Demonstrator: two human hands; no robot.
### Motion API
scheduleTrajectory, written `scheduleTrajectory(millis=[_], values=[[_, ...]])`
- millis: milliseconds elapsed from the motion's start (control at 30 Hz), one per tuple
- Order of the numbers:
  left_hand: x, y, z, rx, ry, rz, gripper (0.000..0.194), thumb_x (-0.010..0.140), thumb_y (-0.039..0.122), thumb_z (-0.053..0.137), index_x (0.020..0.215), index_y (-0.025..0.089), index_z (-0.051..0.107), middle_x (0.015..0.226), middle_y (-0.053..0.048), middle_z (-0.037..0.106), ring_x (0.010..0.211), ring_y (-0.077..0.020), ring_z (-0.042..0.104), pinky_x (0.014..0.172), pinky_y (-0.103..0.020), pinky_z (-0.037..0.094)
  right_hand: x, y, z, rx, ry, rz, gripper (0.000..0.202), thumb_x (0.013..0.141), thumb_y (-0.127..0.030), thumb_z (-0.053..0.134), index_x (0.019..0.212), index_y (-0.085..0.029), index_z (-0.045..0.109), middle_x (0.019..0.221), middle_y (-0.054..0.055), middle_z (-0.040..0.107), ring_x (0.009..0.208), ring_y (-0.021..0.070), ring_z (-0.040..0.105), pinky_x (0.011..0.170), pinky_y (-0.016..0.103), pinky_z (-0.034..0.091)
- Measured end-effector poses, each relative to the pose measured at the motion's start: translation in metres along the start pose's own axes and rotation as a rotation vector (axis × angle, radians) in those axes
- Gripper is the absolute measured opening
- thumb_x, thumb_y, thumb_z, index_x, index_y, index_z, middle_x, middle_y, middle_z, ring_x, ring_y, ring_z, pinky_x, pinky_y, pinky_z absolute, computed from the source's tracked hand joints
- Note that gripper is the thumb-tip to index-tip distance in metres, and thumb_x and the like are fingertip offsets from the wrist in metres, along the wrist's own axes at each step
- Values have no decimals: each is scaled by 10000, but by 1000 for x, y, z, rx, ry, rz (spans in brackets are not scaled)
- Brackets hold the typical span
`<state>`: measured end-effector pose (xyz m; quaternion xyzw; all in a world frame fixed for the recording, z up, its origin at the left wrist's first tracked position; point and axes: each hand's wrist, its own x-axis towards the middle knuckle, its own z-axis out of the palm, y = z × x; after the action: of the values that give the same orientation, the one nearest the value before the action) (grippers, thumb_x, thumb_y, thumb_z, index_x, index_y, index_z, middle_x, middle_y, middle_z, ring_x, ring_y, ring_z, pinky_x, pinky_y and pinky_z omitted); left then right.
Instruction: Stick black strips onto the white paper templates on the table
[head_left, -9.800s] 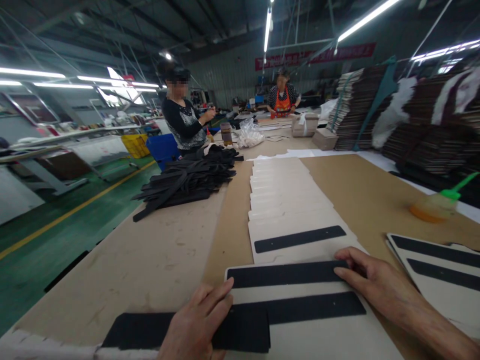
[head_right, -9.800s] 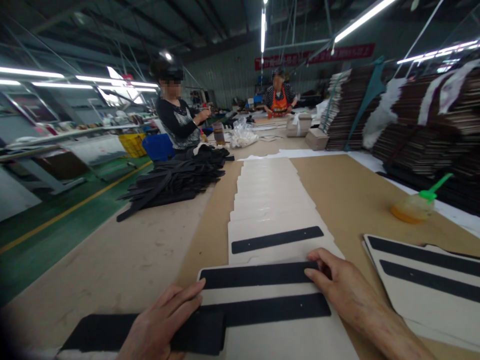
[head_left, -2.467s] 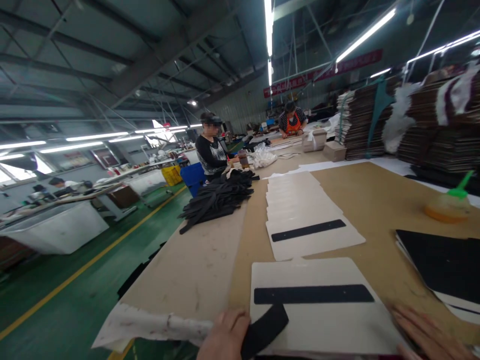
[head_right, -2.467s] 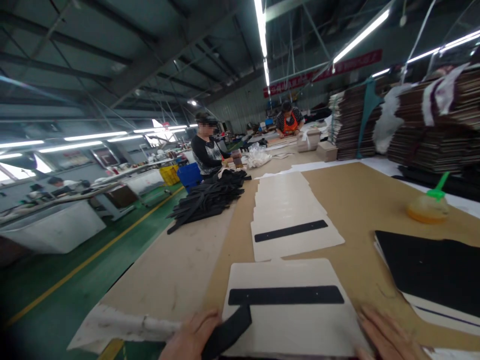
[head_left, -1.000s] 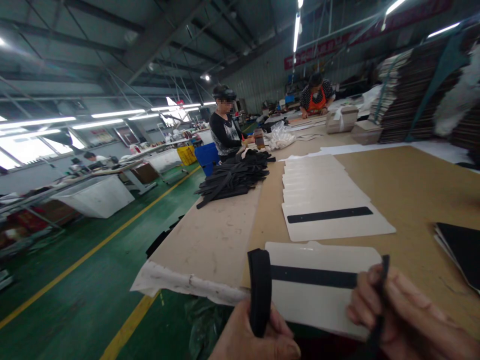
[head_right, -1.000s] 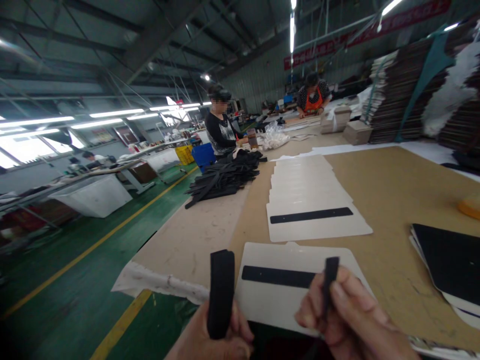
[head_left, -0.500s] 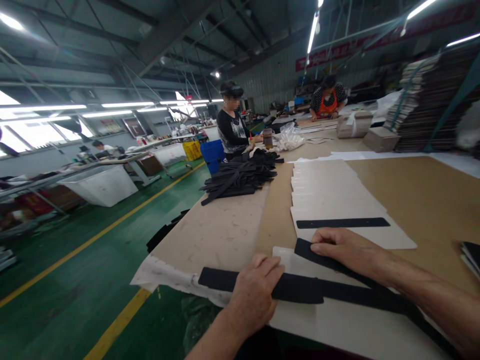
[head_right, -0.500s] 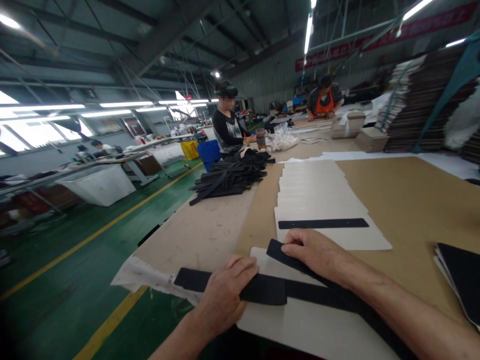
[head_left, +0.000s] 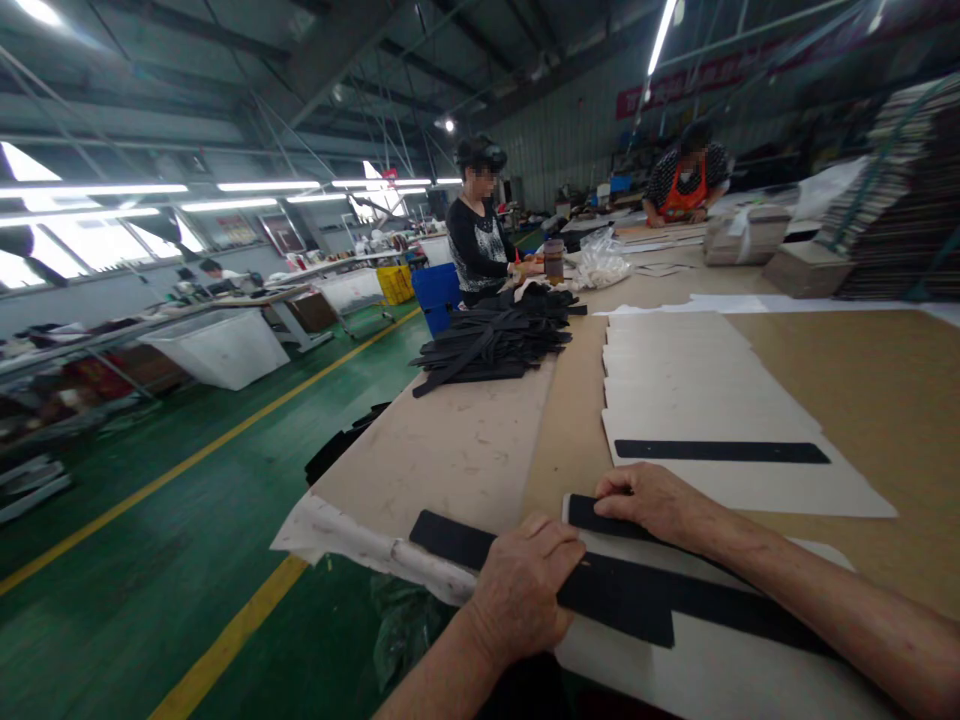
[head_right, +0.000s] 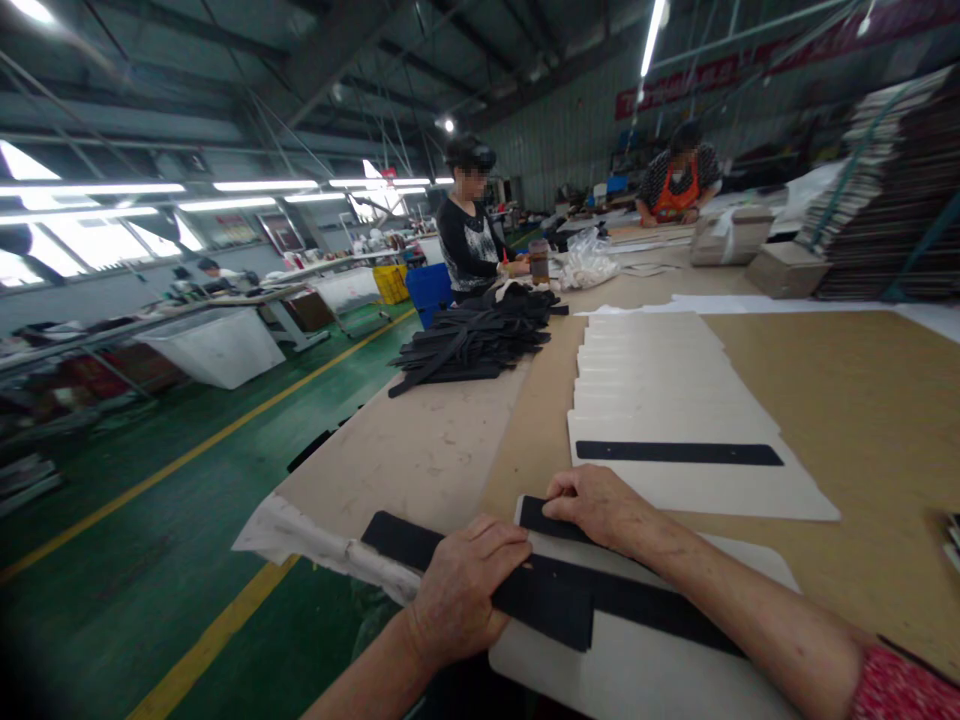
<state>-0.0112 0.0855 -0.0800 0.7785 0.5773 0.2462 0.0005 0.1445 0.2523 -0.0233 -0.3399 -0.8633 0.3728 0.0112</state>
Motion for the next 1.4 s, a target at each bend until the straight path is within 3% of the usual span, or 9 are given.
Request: scheduleTrajectory(millis=[633, 867, 1100, 1233, 1333, 1400], values=[[1, 0, 0, 7, 41, 16, 327, 780, 192, 571, 1102, 154, 614, 1050, -77, 636, 930, -239, 549, 822, -371, 493, 10, -4, 9, -163, 5, -21, 152, 744, -294, 574, 790, -204, 687, 776, 11, 690, 692, 112, 552, 632, 231, 334], [1, 1, -1, 8, -28, -23, 329, 790, 207, 565, 1113, 168, 610, 1082, -70, 624, 953, -247, 524, 842, -384, 485, 10, -6, 9, -252, 9, -77, 167, 760, -281, 558, 796, -209, 704, 810, 27, 696, 727, 133, 573, 640, 237, 331], [5, 3, -8, 71, -134, -96, 394, 712, 210, 620, 1104, 169, 606, 1413, -82, 484, 1099, -294, 463, 968, -440, 444, 9, -12, 10, -292, 29, -70, 192, 779, -254, 544, 851, -210, 717, 869, 50, 706, 804, 160, 603, 691, 254, 354], [8, 1, -12, 35, -168, -116, 436, 683, 178, 618, 1118, 177, 600, 1418, -45, 503, 1066, -270, 460, 975, -422, 438, -6, -1, -9, -262, 41, -39, 263, 751, -338, 614, 967, -216, 701, 955, 49, 695, 870, 178, 598, 734, 265, 385], [9, 1, -13, 3, -171, -144, 461, 668, 151, 600, 1127, 193, 601, 1437, -23, 491, 1086, -268, 449, 983, -423, 433, -37, 30, -36, -166, -1, 36, 447, 680, -358, 687, 1111, -245, 658, 1011, 29, 679, 896, 180, 599, 769, 271, 420], [8, 1, -12, -8, -170, -154, 491, 648, 125, 579, 1133, 196, 602, 1439, -20, 489, 1095, -269, 444, 988, -428, 429, -63, 57, -53, -102, -8, 110, 426, 700, -340, 666, 1118, -258, 648, 1003, 19, 680, 901, 179, 605, 793, 281, 439]])
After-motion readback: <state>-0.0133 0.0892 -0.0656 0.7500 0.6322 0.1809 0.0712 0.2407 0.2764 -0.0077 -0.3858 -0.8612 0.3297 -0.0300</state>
